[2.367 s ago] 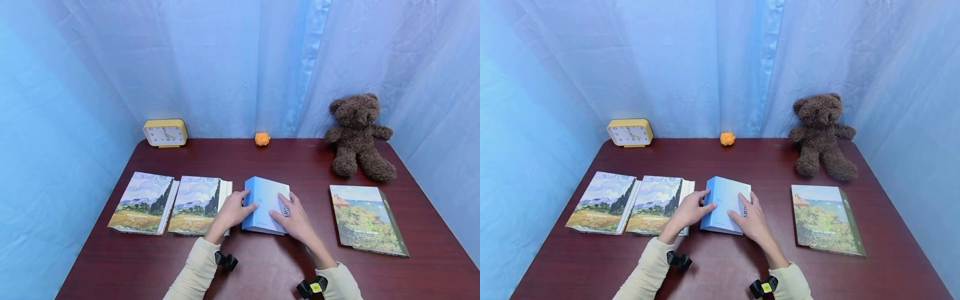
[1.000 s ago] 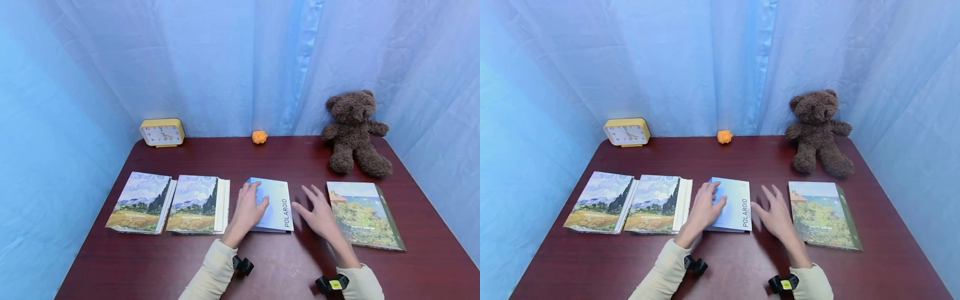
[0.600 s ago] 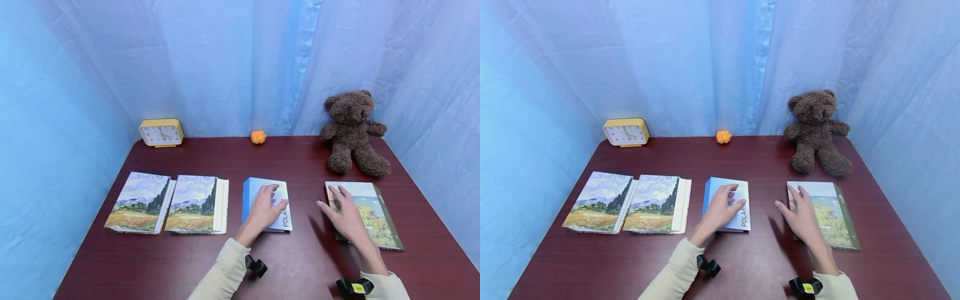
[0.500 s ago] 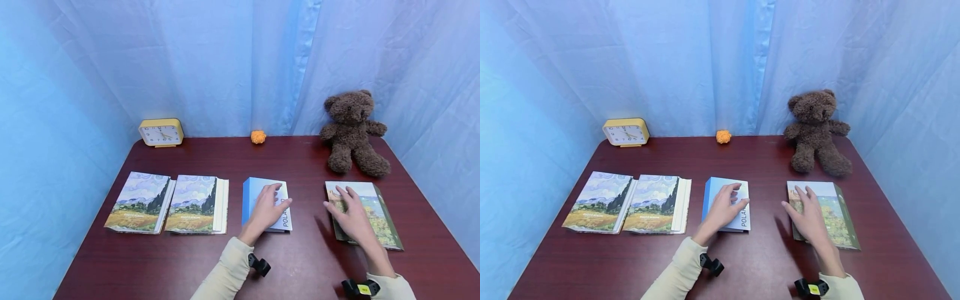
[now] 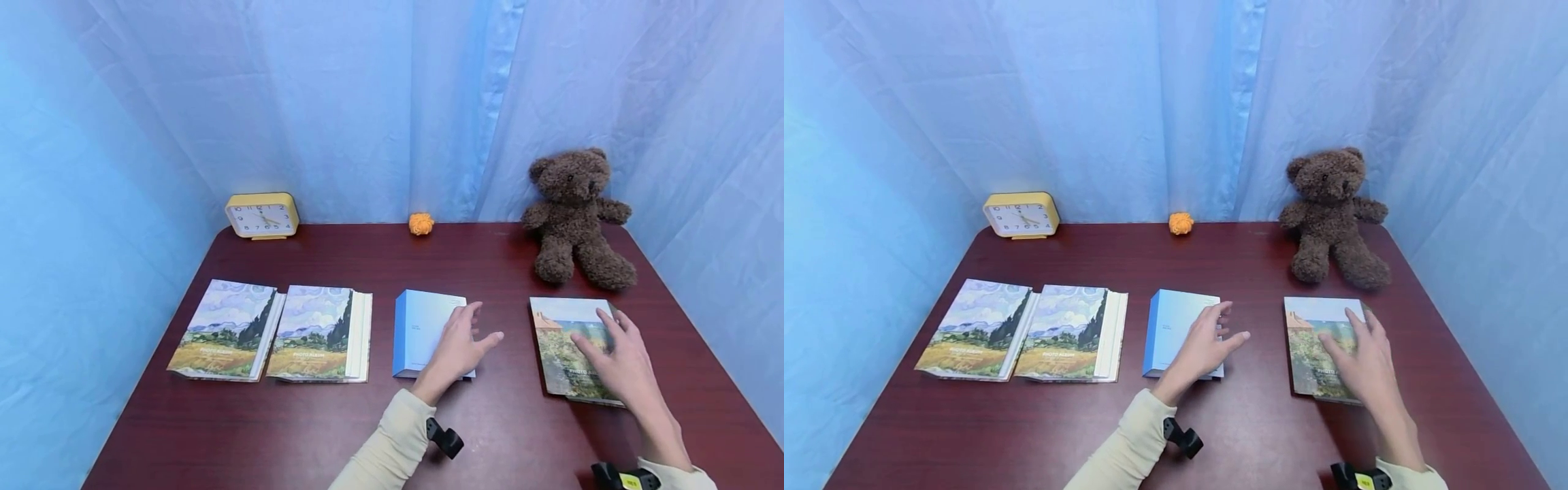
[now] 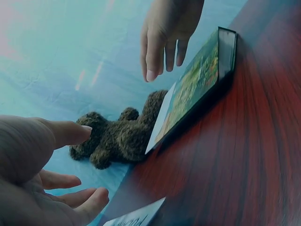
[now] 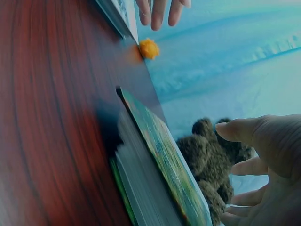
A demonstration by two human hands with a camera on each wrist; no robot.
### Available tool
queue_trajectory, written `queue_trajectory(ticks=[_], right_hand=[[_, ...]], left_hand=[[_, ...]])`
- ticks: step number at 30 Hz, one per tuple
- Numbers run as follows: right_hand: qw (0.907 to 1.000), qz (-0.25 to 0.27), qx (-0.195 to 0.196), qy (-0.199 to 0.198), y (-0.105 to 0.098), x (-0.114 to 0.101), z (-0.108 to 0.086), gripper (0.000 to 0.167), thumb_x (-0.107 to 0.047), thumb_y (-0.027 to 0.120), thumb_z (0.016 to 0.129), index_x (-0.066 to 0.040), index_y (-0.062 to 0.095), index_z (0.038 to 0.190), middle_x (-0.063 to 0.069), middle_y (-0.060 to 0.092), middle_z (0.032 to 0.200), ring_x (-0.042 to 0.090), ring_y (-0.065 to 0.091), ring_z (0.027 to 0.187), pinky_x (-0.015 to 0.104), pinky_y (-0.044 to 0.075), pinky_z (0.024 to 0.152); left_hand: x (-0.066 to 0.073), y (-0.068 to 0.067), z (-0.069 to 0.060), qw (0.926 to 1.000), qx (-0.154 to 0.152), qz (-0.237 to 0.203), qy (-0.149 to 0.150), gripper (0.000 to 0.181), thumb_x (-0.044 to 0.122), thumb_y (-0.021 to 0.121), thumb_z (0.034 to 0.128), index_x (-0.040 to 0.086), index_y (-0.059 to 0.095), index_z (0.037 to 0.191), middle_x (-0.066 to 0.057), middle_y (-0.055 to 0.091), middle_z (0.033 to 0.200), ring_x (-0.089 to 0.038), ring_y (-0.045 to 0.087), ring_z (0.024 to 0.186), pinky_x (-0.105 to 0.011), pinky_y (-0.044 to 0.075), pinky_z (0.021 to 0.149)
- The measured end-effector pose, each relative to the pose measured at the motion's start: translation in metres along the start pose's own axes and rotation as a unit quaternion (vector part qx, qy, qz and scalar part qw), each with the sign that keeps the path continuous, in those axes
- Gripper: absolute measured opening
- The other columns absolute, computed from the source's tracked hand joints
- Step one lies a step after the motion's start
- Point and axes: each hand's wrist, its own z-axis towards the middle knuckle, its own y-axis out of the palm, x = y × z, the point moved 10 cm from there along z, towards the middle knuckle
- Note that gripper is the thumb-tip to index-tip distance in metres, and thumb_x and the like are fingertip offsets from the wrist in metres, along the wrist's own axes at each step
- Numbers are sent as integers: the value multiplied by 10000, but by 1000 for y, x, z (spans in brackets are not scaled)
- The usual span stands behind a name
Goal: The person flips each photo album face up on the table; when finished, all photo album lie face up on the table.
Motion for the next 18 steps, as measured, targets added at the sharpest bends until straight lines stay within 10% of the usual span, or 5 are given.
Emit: queue_trajectory(ticks=[18], right_hand=[[9938,-310,-783,720,6,52,-6,883,-485,489,961,43,45,1512,444,-45,1467,682,34,1281,784,200,874]], left_hand=[[13,64,-5,9928,-463,1058,-318,759,419,703,847,116,378,1463,6,498,1348,-62,534,1146,-203,438,970]])
